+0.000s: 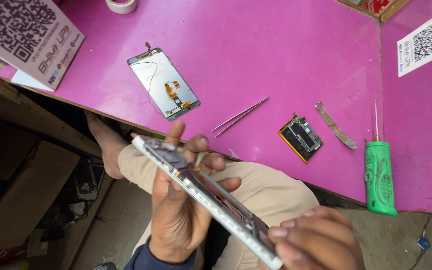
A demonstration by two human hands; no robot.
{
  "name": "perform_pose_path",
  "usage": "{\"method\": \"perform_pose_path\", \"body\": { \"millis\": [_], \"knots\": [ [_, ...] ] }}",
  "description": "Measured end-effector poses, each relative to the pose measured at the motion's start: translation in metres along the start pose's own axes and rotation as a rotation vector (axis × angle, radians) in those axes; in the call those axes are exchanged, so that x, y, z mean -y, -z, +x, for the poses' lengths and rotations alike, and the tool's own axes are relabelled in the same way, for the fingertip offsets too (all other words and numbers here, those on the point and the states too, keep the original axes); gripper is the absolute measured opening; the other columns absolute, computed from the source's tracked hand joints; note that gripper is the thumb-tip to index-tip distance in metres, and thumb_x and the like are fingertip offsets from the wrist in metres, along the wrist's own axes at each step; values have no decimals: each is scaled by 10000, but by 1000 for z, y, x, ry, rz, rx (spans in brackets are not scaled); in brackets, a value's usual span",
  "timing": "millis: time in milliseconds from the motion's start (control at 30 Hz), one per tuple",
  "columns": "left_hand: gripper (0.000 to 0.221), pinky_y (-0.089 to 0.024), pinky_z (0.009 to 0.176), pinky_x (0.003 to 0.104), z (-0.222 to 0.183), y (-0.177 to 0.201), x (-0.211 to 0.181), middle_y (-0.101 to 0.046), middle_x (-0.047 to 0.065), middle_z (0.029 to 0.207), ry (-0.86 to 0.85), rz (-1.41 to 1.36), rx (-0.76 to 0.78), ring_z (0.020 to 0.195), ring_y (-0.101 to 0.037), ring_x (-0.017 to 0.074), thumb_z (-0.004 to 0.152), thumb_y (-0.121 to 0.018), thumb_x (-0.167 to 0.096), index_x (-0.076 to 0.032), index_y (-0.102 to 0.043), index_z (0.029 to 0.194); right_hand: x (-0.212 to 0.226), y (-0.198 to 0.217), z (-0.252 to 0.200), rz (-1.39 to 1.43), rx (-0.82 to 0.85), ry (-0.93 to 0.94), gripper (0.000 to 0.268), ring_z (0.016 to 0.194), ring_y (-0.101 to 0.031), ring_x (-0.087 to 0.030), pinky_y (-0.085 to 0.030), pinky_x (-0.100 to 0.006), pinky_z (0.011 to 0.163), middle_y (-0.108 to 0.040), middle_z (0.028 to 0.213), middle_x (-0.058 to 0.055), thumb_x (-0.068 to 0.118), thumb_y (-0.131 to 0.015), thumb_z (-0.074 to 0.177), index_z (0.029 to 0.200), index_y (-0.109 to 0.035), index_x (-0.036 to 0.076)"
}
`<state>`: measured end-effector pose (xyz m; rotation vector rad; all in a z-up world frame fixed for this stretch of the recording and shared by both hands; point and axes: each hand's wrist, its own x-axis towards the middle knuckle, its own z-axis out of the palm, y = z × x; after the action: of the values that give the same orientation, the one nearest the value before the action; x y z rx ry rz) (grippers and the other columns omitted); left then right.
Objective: The person assembles a white smartphone by inserting the motherboard and battery into the chassis. They then attach the screen assembly and press the edges to secure the device.
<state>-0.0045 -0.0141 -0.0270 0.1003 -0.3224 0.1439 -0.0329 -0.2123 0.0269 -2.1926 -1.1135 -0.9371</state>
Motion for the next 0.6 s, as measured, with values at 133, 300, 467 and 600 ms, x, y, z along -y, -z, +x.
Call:
{"method": "perform_pose_path", "body": {
  "millis": [133,300,467,600],
  "knots": [
    [631,-560,1061,626,-10,-24,8,-437,207,1432,131,39,-246,1312,-564,362,1017,-527,-342,17,-346,1503,34,-14,-5,-337,59,25,176,880,-564,-11,-420,-317,858,-653,959,228,323,-733,893,1028,-644,254],
    [871,-557,972,640,-19,-44,0,-473,243,1498,225,-164,-129,1291,-568,380,1040,-240,-668,6,-308,1588,48,-27,-18,-265,103,-66,213,865,-529,-15,-414,-294,841,-647,947,239,383,-790,893,1004,-656,261],
    [866,-562,952,616,-18,-45,-9,-488,286,1465,268,-106,-106,1204,-618,381,1062,-224,-675,-11,-305,1612,26,-18,2,-189,122,-51,292,915,-543,-79,-451,-339,877,-629,1016,142,326,-795,876,1103,-654,208],
    [845,-576,987,593,-17,-39,-12,-521,301,1456,257,3,-92,1213,-632,366,1082,-229,-647,-3,-329,1620,15,-9,1,-16,50,-155,523,1025,-632,-165,-555,-324,906,-607,1087,-86,298,-849,823,1193,-533,106]
  ]
}}
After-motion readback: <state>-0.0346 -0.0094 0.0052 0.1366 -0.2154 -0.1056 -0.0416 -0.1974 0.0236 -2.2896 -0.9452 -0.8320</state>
